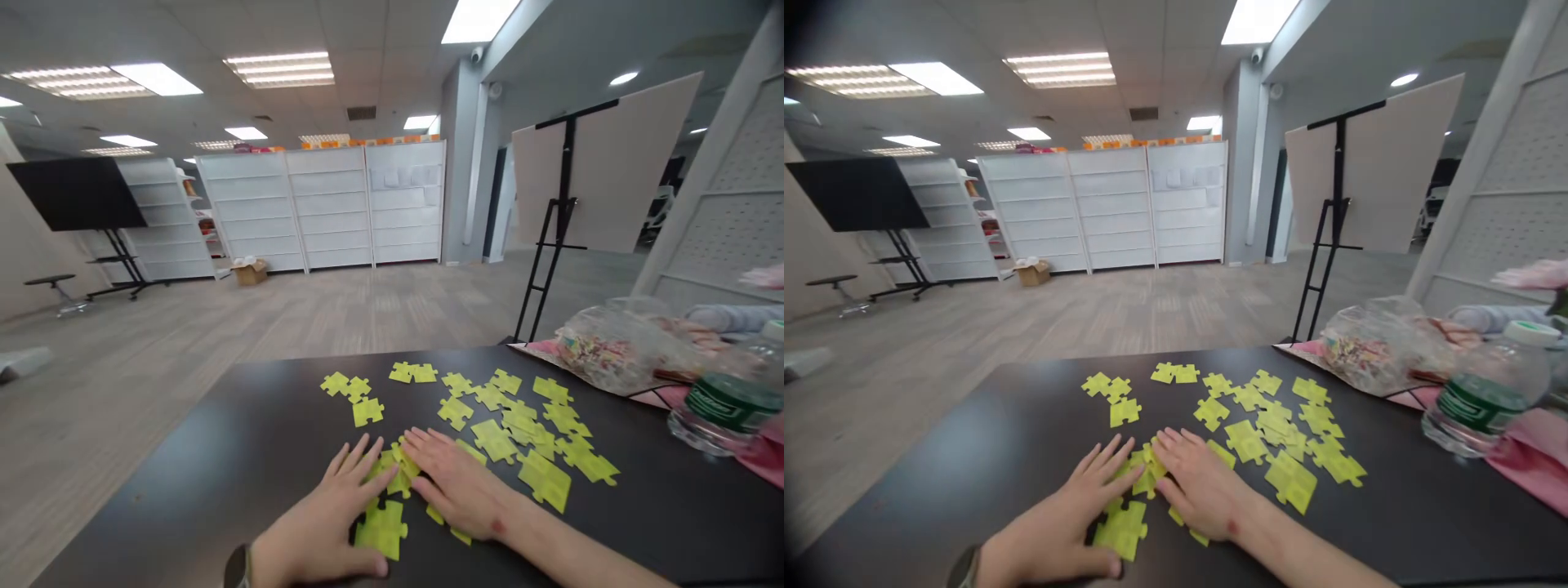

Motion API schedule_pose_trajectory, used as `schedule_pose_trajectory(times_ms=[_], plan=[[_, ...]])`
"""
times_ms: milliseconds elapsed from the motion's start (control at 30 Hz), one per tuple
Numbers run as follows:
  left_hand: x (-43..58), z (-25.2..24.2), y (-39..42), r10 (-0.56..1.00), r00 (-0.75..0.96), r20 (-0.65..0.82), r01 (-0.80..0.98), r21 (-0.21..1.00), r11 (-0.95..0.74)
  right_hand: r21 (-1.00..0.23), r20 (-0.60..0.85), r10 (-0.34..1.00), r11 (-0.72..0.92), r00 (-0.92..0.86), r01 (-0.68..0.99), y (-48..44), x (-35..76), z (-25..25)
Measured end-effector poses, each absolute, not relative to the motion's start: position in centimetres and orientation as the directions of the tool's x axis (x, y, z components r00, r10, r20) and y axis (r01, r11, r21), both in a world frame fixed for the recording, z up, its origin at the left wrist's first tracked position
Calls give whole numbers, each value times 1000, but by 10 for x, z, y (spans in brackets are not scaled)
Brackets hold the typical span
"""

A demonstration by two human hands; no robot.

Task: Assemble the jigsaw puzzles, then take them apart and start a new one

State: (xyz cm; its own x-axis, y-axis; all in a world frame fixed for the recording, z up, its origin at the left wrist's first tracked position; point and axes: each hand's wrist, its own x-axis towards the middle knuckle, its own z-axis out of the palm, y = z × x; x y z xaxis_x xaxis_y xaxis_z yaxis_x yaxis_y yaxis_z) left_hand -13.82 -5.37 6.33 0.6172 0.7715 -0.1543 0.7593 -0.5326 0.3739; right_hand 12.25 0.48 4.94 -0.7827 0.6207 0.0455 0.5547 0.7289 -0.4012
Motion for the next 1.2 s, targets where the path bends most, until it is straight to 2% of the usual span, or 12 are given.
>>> schedule_pose_trajectory(times_ms=[100, 167, 300, 433, 533, 733, 900, 1033, 1200], plan=[[-121, 63, -21, 727, 680, -93, 690, 417, -592, -334, 42, 672, 707, -740, 623, 0, 155, 46], [-118, 63, -1, 732, 677, -82, 698, 388, -602, -273, 41, 738, 657, -674, 703, -2, 175, 41], [-123, 58, 20, 804, 589, -81, 782, 307, -542, -181, 40, 891, 452, -452, 873, 1, 198, 33], [-138, 49, 13, 840, 539, -66, 815, 293, -500, -246, -10, 948, 306, -318, 920, 33, 187, 41], [-146, 43, 3, 820, 571, -24, 791, 281, -543, -293, -97, 949, 262, -301, 920, 77, 160, 52], [-151, 33, 2, 807, 590, 35, 772, 267, -576, -335, -125, 870, 416, -478, 845, 120, 94, 55], [-160, 22, 14, 863, 489, 127, 851, 146, -504, -363, -86, 745, 595, -662, 717, 90, 73, 52], [-165, 14, 20, 907, 413, 87, 902, 98, -420, -413, -28, 626, 703, -780, 579, 62, 100, 58], [-159, 14, 16, 884, 468, 22, 877, 113, -467, -347, -82, 711, 637, -698, 689, 26, 168, 63]])
